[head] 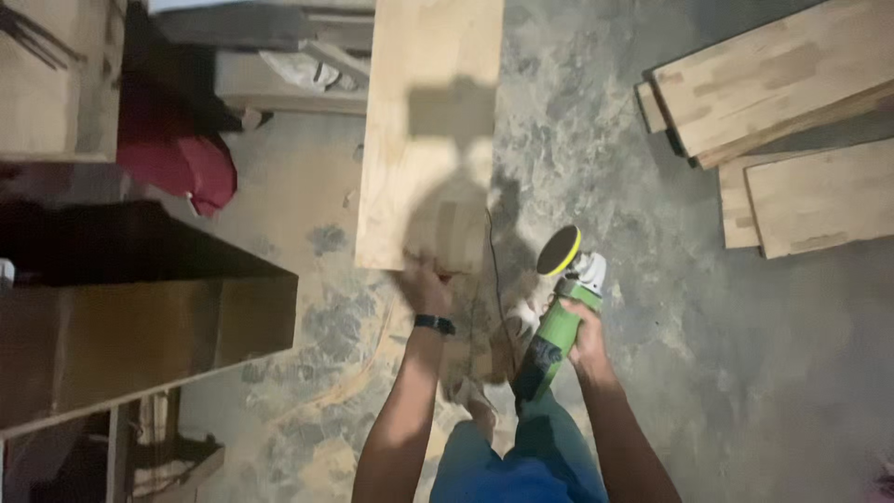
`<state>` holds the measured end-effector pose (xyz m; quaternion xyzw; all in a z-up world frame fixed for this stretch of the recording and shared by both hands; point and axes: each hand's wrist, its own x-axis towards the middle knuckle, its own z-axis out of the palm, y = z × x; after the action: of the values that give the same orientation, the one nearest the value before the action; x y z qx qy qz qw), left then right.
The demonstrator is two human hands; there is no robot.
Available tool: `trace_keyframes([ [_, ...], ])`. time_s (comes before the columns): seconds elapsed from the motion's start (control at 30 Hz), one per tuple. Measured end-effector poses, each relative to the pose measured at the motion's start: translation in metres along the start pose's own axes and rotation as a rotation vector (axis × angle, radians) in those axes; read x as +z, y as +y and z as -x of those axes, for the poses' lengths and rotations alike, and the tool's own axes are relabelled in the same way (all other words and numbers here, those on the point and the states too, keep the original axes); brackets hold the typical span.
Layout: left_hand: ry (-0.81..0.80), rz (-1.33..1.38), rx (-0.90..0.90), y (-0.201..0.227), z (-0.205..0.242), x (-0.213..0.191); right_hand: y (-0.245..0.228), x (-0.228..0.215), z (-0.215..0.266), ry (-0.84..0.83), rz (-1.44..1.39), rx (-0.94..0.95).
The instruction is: The person sands the surface of a wooden board using a power sander and then moves the board aside.
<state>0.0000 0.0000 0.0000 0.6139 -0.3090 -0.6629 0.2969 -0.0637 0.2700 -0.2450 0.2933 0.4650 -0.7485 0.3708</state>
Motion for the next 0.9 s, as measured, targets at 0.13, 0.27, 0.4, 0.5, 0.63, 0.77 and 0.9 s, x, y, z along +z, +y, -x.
trace_keyframes([
  [0.13, -0.115, -0.045, -0.103, -0.143, -0.129, -0.041, 0.005, 0.015, -0.011, -0.009, 0.108, -0.036],
  [0.27, 0.013, -0.487, 0.177, -0.053, -0.077, -0.049, 0.015, 0.013, -0.011, -0.037, 0.312, -0.043],
  [0.4, -0.2, -0.856, 0.263, -0.034, -0.147, -0.062, 0.026, 0.045, 0.014, -0.027, 0.374, -0.085],
  [0.5, -0.228, -1.045, 0.287, 0.01, -0.171, -0.038, 0.032, 0.048, 0.026, -0.049, 0.428, -0.11],
  [0.63, -0.149, -1.093, 0.338, 0.002, -0.174, -0.037, 0.054, 0.02, 0.007, -0.036, 0.459, -0.047],
  [0.77, -0.207, -0.946, 0.35, -0.003, -0.179, -0.039, 0.057, 0.022, -0.001, -0.103, 0.469, -0.031],
  [0.9, -0.181, -0.94, 0.301, 0.031, -0.134, -0.036, 0.036, 0.071, 0.026, -0.147, 0.409, -0.117],
])
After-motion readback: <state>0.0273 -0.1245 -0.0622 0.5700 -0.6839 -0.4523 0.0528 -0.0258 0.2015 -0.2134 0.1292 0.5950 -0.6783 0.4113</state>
